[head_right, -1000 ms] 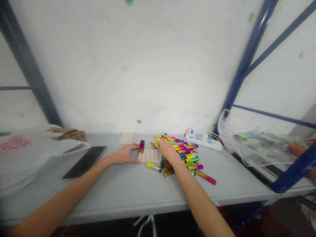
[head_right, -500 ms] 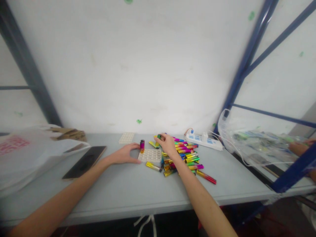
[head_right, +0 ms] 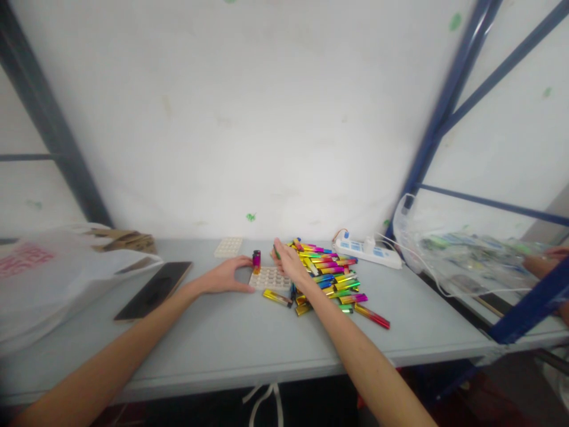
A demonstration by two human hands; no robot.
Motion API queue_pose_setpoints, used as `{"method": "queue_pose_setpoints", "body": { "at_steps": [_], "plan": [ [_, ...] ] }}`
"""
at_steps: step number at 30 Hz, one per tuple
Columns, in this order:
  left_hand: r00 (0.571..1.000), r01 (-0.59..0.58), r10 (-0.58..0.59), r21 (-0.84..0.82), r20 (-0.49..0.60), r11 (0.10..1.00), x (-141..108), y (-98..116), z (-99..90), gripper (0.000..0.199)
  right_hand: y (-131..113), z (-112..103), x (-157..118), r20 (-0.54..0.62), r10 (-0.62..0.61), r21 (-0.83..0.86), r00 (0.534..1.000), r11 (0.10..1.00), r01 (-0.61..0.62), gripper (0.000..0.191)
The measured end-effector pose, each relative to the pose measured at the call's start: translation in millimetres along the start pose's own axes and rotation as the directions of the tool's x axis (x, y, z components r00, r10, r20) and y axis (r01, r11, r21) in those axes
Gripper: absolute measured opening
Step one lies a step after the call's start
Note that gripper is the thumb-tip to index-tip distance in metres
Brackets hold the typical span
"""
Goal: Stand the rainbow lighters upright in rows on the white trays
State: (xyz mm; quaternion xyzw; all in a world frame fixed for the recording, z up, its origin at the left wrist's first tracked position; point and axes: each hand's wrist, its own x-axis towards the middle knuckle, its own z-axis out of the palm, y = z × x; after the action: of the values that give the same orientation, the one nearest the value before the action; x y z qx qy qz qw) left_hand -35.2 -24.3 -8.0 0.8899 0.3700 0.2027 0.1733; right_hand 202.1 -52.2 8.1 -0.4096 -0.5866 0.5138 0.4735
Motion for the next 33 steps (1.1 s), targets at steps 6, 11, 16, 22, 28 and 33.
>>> {"method": "queue_pose_setpoints", "body": {
  "at_steps": [6, 11, 16, 22, 28, 33],
  "plan": [
    [1.000, -0.002, 0.002, 0.006, -0.003, 1.000, 0, -2, 1.5, 0.075, 11, 8, 3, -0.190, 0.028, -0.097, 0.981, 0.994, -0.047, 0.057],
    [1.000, 0.002, -0.002, 0.013, 0.002, 1.000, 1, -2, 1.5, 0.075, 24, 11, 6, -0.179, -0.028, -0.224, 0.984, 0.974, -0.013, 0.050],
    [1.000, 0.005, -0.005, 0.012, -0.008, 1.000, 0, -2, 1.4, 0.073, 24, 9, 6, -0.152, -0.063, -0.243, 0.986, 0.970, 0.025, 0.052],
    [1.000, 0.011, -0.011, 0.010, -0.005, 1.000, -1, 2, -0.3, 0.073, 13, 13, 1, -0.138, -0.005, -0.146, 0.990, 0.989, -0.015, 0.061],
    [1.000, 0.010, -0.010, 0.019, 0.000, 1.000, 0, 0, 0.2, 0.073, 18, 13, 1, -0.098, -0.005, -0.153, 0.995, 0.988, -0.010, 0.051],
    [1.000, 0.008, -0.007, 0.021, -0.008, 1.000, 0, -1, 0.8, 0.073, 19, 14, 0, -0.098, 0.014, -0.103, 0.995, 0.994, -0.024, 0.051]
  ]
}}
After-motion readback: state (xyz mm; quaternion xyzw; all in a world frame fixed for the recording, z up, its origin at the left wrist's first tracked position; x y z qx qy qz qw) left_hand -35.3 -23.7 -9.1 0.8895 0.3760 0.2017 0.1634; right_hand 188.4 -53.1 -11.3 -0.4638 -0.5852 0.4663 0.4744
